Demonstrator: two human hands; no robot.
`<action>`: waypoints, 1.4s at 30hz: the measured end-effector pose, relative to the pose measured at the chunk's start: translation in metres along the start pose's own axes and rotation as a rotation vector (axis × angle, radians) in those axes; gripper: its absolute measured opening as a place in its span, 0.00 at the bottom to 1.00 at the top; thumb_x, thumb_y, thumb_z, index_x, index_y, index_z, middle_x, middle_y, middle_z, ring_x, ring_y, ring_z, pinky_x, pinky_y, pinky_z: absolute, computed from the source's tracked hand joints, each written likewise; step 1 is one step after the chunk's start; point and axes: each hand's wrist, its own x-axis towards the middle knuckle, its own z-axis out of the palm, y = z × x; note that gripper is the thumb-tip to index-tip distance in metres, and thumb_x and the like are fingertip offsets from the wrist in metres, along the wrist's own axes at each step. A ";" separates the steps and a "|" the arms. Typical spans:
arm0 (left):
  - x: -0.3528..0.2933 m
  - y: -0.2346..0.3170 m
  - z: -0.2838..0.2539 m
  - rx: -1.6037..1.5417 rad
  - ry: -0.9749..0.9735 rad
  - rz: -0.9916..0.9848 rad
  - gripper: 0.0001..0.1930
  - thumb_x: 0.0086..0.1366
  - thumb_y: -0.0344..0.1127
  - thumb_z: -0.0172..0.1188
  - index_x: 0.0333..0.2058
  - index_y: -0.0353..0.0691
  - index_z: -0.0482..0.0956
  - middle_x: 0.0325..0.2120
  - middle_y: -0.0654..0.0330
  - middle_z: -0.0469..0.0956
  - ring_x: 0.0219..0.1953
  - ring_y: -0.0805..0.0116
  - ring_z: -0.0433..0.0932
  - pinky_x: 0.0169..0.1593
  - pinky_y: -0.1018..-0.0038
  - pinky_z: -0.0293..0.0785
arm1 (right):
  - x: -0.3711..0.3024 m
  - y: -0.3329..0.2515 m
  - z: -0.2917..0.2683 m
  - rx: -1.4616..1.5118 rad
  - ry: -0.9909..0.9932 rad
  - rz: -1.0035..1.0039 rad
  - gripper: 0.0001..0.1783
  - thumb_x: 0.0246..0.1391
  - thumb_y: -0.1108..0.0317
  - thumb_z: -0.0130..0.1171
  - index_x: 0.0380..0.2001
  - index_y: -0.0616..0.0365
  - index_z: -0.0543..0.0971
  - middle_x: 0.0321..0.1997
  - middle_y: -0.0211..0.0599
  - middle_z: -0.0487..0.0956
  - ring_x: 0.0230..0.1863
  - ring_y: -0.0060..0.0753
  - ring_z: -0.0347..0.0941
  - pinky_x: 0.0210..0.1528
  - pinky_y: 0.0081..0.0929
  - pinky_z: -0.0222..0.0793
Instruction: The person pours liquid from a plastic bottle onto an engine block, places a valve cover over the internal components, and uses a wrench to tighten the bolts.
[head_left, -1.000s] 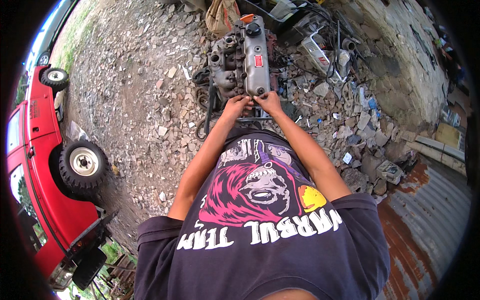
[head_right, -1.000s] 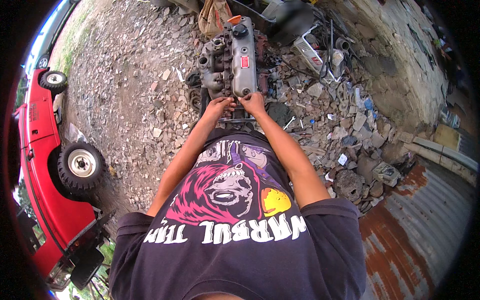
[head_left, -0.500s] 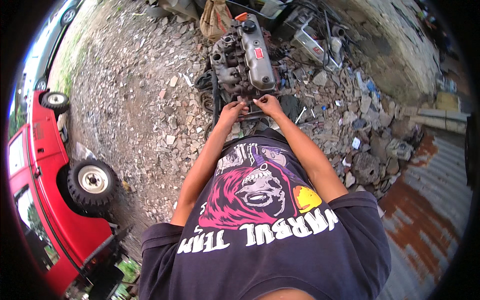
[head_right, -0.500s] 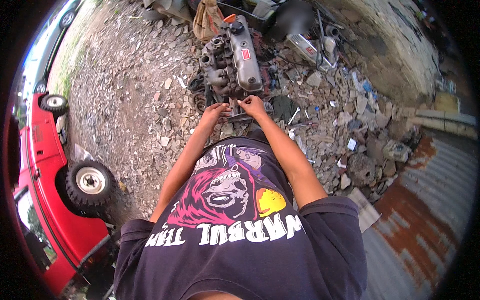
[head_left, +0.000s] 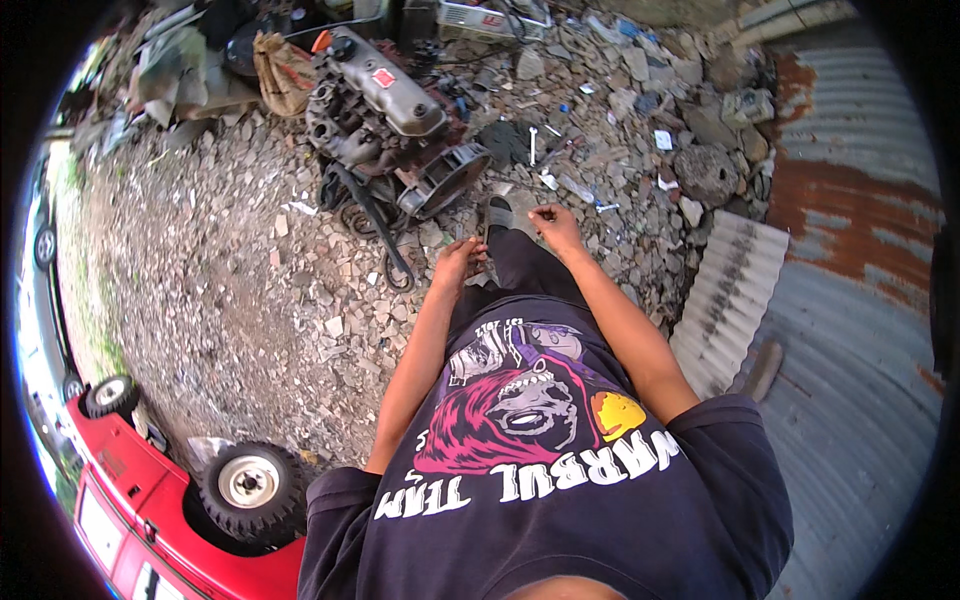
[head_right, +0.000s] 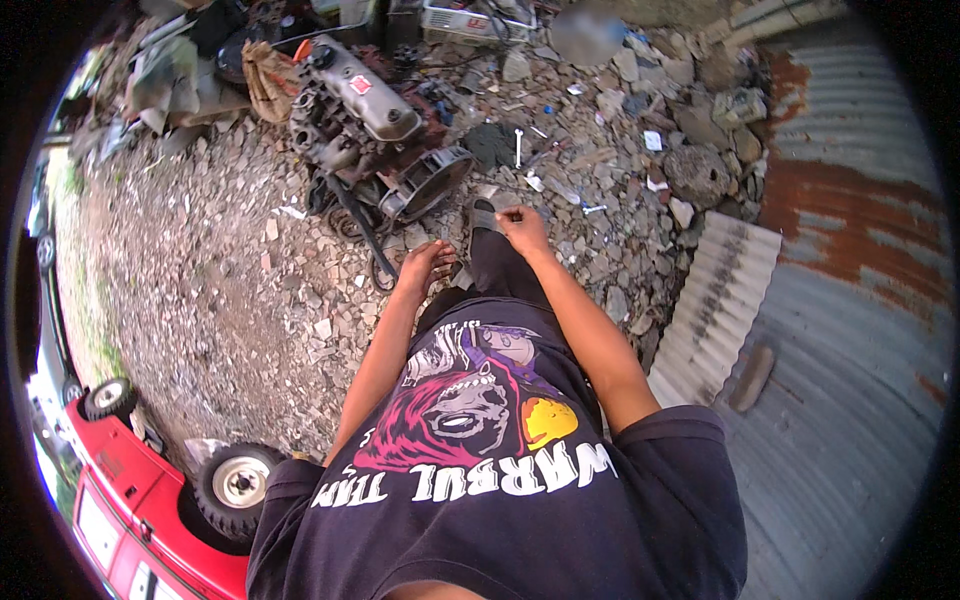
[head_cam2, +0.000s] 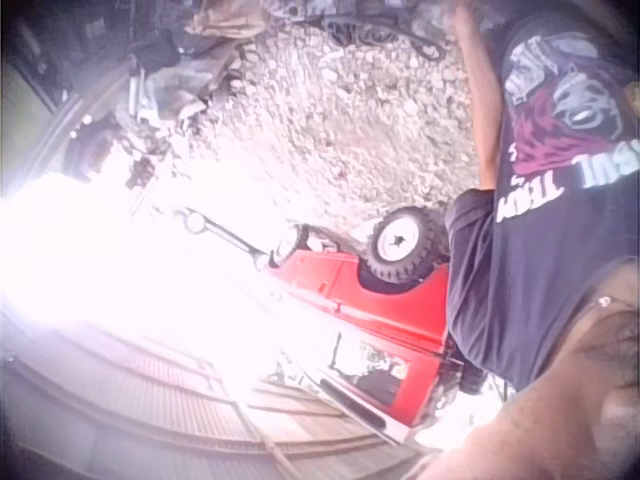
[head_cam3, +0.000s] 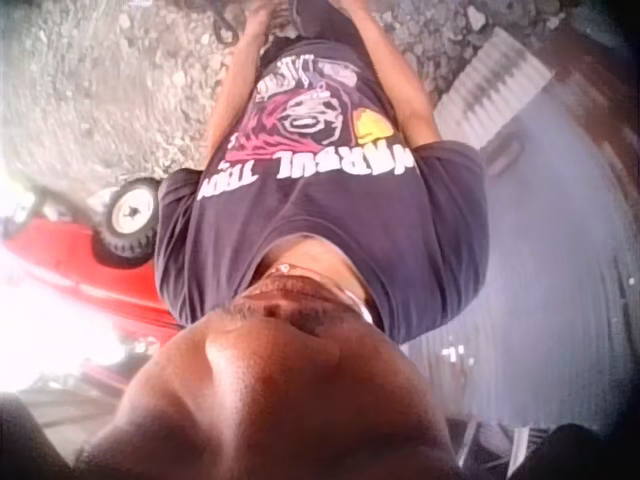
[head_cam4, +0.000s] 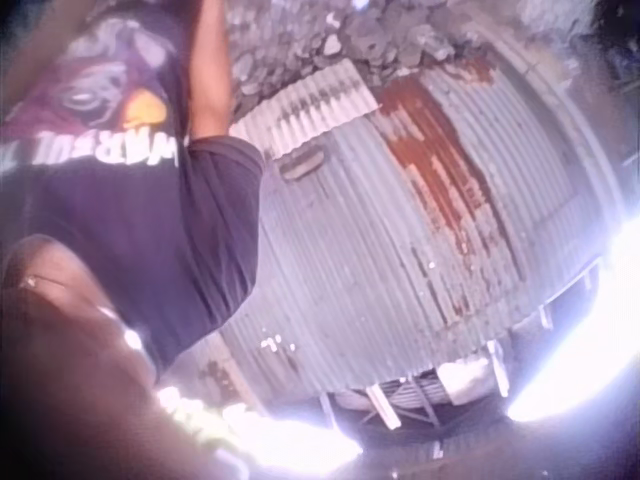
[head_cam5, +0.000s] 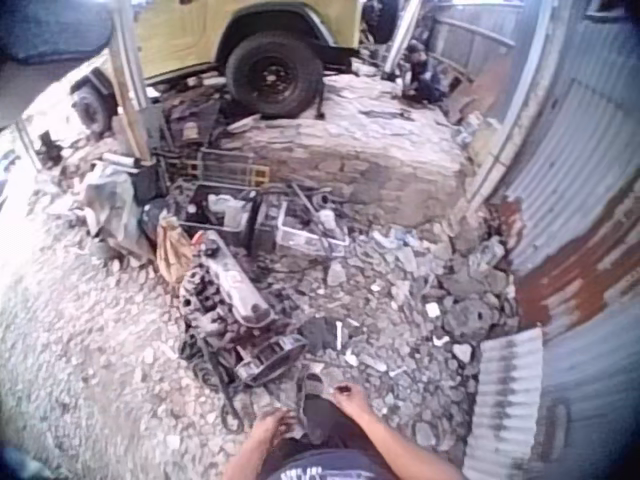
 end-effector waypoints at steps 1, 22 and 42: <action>0.002 -0.004 0.005 0.028 -0.017 -0.007 0.14 0.66 0.44 0.53 0.43 0.40 0.75 0.34 0.65 0.78 0.34 0.75 0.76 0.38 0.74 0.72 | -0.007 0.008 -0.012 0.024 0.025 0.012 0.14 0.49 0.63 0.65 0.32 0.64 0.79 0.27 0.34 0.79 0.23 0.25 0.73 0.27 0.27 0.70; 0.103 -0.055 0.176 0.525 -0.049 -0.189 0.15 0.65 0.45 0.54 0.44 0.42 0.75 0.36 0.64 0.79 0.36 0.74 0.76 0.38 0.73 0.71 | -0.060 0.156 -0.203 0.345 0.320 0.255 0.10 0.55 0.65 0.61 0.34 0.62 0.77 0.25 0.30 0.76 0.23 0.21 0.70 0.26 0.20 0.67; 0.490 -0.333 0.287 1.156 -0.240 0.093 0.12 0.62 0.35 0.55 0.42 0.38 0.76 0.29 0.54 0.79 0.34 0.65 0.78 0.39 0.69 0.73 | 0.231 0.600 -0.270 0.096 0.449 0.418 0.17 0.45 0.56 0.64 0.30 0.60 0.80 0.28 0.44 0.80 0.34 0.45 0.78 0.41 0.34 0.72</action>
